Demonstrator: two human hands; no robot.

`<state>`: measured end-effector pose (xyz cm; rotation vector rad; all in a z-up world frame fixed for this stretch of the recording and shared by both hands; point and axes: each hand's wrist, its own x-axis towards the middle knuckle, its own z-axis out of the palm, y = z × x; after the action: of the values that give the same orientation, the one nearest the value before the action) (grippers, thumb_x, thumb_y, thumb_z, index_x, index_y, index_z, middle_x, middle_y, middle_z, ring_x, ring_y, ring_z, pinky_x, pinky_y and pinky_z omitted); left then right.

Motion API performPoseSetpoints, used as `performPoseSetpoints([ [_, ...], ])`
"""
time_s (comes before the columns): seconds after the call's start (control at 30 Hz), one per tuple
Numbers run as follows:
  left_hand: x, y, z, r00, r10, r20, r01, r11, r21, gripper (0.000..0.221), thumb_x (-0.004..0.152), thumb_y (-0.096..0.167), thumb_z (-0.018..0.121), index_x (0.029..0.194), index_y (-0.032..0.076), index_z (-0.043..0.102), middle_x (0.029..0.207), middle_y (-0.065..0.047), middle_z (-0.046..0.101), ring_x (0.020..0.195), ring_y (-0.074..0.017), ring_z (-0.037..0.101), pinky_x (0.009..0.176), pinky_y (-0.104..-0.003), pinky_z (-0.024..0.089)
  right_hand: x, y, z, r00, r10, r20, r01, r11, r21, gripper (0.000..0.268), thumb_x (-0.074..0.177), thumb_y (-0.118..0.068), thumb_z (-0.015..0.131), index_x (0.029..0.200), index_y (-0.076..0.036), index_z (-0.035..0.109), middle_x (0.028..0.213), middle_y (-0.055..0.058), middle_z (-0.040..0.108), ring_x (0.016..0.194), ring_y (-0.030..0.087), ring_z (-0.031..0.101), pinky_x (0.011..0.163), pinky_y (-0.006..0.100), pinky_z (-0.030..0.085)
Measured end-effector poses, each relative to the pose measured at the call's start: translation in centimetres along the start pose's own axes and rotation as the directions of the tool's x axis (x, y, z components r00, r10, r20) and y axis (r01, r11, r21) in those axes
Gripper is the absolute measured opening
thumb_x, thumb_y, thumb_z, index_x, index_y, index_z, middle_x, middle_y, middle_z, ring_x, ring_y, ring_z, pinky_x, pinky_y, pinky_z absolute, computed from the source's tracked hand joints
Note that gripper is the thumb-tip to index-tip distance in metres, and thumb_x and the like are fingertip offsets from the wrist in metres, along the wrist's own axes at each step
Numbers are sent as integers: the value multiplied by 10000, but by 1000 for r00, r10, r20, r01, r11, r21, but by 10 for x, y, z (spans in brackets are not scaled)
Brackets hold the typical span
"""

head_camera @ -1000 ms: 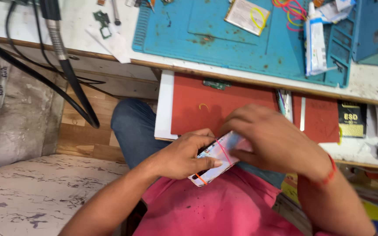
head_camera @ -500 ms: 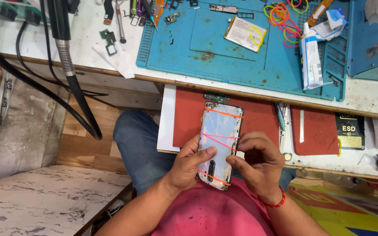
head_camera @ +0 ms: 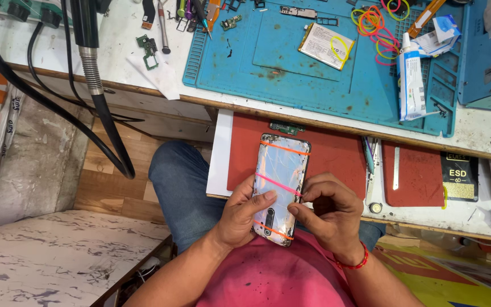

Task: The person applies adhesive to the internal components of a disassembled smartphone, then secures the back cover using multiple rubber bands. They then use a small brush to clean a separate circuit board on the workbench.

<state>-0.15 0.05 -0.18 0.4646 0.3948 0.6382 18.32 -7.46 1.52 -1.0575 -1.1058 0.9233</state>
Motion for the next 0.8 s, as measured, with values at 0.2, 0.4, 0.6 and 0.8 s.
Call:
performPoseSetpoints([
  [0.2, -1, 3, 29, 996, 77, 44, -89, 852, 516, 384, 1078, 222, 589, 1365, -28, 543, 1181, -105, 684, 1051, -115, 644, 933, -299, 555, 10, -2, 6, 917, 366, -156, -227, 804, 550, 382, 1004, -235, 542, 1335, -47, 573, 1176, 113, 655, 1011, 161, 657, 900, 297, 522],
  [0.4, -5, 0, 52, 930, 366, 10, -279, 692, 666, 403, 1039, 220, 616, 1298, 35, 368, 1056, -68, 594, 864, -66, 655, 697, -235, 559, 20, -12, 6, 849, 499, -173, -328, 755, 568, 453, 1095, -308, 436, 1332, 54, 570, 1189, 233, 705, 1027, 310, 705, 921, 442, 569],
  [0.6, -1, -14, 37, 947, 320, 18, -235, 655, 718, 230, 1093, 148, 653, 1141, 29, 462, 837, -47, 526, 708, -51, 472, 608, -223, 416, 19, -12, 3, 844, 502, -188, -332, 765, 552, 481, 1090, -340, 427, 1295, 67, 578, 1146, 254, 709, 995, 316, 730, 897, 454, 594],
  [0.8, -1, -20, 35, 915, 399, 67, -360, 727, 585, 301, 1037, 148, 598, 1235, 49, 395, 1014, -21, 580, 838, -43, 578, 697, -228, 501, 14, -10, 2, 870, 454, -193, -315, 813, 491, 454, 1128, -321, 436, 1287, 65, 612, 1119, 233, 711, 958, 295, 722, 867, 436, 588],
])
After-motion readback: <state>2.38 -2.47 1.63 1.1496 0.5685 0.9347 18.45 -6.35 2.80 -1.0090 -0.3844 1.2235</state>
